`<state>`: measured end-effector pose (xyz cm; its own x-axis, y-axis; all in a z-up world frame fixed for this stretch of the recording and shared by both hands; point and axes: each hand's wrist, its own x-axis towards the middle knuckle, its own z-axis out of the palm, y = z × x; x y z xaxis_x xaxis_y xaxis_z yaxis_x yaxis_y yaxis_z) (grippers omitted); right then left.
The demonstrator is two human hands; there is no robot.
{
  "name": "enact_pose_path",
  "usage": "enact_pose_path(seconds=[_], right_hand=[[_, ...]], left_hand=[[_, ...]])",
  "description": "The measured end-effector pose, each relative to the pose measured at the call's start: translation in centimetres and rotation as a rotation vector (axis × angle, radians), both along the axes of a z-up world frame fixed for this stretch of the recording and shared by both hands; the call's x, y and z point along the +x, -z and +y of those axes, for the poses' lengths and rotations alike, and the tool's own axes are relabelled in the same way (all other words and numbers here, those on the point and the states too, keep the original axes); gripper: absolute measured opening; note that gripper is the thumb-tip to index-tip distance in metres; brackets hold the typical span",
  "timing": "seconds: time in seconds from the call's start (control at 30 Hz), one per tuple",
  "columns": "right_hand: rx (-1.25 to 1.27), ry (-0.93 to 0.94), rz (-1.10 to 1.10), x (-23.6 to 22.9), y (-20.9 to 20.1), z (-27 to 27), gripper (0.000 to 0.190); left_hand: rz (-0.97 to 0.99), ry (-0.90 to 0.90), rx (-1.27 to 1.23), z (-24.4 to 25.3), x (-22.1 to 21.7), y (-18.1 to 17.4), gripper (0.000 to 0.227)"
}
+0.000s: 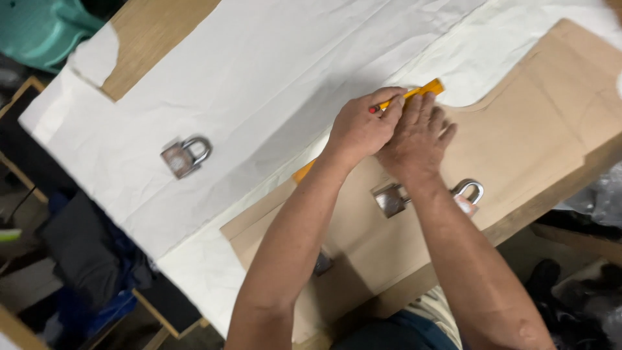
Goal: The person traces a pattern onto white fabric using a ruler and pencil, then removes the pattern and cuts the fabric along the traced lines with scissors.
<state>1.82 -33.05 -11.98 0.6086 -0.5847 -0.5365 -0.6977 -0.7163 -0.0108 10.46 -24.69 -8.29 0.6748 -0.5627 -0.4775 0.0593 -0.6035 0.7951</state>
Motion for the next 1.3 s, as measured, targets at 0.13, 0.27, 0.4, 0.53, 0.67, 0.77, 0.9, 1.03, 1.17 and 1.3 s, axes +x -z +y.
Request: enact_pose_path(seconds=[0.13,0.27,0.4,0.53,0.67,0.77,0.9,1.03,1.17,1.3], right_hand=[[0.017,0.005,-0.001,0.8,-3.1,1.0,0.120],[0.055,0.005,0.027,1.5,-6.1,2.0,0.121],[0.022,-0.013,0.125,1.5,-3.8,1.1,0.134],[0.036,-0.001,0.118,1.5,-4.2,1.3,0.133],[0.055,0.026,0.120,1.8,-5.8,2.0,0.130],[0.059,0.033,0.105,1.4,-5.7,2.3,0.131],[0.033,0.017,0.078,0.6,-4.3,1.6,0.132],[-0.109,-0.096,-0.019,-1.4,-0.4,4.1,0.136],[-0.144,-0.210,0.077,-3.6,0.1,10.0,0.137],[-0.162,-0.272,0.058,-5.3,0.0,16.4,0.134]], left_hand=[[-0.098,0.164,0.058,7.0,0.9,-4.4,0.042],[-0.175,0.286,0.254,14.5,0.1,-7.3,0.042],[-0.565,0.291,0.587,22.0,-3.4,-8.5,0.032],[-0.582,0.088,0.349,27.0,-7.4,-18.1,0.019],[-0.513,-0.078,0.338,30.6,-13.1,-16.4,0.024],[-0.354,-0.257,0.389,31.3,-17.6,-15.3,0.028],[-0.051,-0.463,0.496,31.7,-21.0,-13.6,0.032],[0.030,-0.520,0.477,32.1,-20.9,-13.6,0.032],[0.059,-0.501,0.480,34.2,-20.4,-12.4,0.032],[-0.036,-0.498,0.368,36.9,-20.3,-11.2,0.031]])
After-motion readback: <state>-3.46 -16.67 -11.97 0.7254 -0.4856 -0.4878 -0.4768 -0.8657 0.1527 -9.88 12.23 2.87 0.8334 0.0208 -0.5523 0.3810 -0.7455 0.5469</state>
